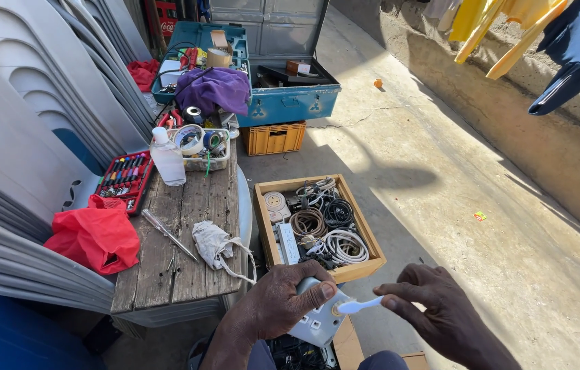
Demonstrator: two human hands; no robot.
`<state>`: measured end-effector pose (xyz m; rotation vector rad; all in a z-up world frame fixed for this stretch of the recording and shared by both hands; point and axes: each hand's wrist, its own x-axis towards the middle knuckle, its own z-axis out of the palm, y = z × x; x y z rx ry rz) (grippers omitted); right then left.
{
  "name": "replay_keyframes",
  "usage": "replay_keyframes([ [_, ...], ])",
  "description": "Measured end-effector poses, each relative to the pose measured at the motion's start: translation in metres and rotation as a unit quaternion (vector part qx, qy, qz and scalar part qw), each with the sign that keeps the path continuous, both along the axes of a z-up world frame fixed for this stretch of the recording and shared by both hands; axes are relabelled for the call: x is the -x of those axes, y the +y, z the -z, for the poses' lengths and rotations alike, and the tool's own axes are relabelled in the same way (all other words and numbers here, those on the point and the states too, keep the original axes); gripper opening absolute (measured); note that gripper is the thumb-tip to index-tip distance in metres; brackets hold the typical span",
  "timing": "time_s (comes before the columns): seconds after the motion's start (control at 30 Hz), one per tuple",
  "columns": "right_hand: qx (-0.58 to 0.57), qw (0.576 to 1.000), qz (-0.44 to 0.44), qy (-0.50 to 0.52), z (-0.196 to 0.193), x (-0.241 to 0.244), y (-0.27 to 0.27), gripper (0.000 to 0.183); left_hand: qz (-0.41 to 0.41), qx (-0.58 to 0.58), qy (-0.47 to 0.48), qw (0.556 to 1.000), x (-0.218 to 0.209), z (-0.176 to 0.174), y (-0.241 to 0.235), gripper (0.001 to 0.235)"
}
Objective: The person cleans a white electrical socket with a toothbrush, then sprays it with liquid from a bottle and wipes it with a cloth. The person then uses a screwdriver to probe the socket's slots.
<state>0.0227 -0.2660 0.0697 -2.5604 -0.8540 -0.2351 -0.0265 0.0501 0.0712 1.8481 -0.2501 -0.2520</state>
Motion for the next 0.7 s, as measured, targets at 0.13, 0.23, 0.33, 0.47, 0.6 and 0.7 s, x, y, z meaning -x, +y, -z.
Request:
replay_keyframes([
  [0.13, 0.019, 0.999, -0.030, 0.026, 0.001, -0.002, 0.002, 0.037, 0.026, -0.030, -0.029, 0.999, -0.001, 0.000, -0.005, 0.037],
  [0.23, 0.045, 0.998, 0.012, 0.039, -0.011, 0.003, -0.015, 0.039, 0.025, -0.028, -0.014, 0.999, 0.001, 0.003, -0.001, 0.041],
  [0.33, 0.039, 0.999, 0.002, 0.023, -0.018, 0.007, -0.004, 0.037, 0.027, -0.019, -0.020, 0.999, 0.000, 0.000, -0.001, 0.040],
  [0.47, 0.029, 0.998, -0.011, 0.049, -0.010, 0.007, -0.004, 0.039, 0.021, -0.034, -0.049, 0.998, 0.002, -0.003, -0.008, 0.034],
  [0.6, -0.007, 0.997, 0.071, 0.019, -0.023, 0.002, -0.020, 0.034, 0.011, 0.039, -0.020, 0.999, -0.001, 0.004, 0.004, 0.035],
  [0.7, -0.050, 0.999, 0.015, -0.017, -0.015, 0.017, 0.002, 0.030, 0.013, 0.028, -0.029, 0.999, -0.001, 0.008, -0.007, 0.039],
])
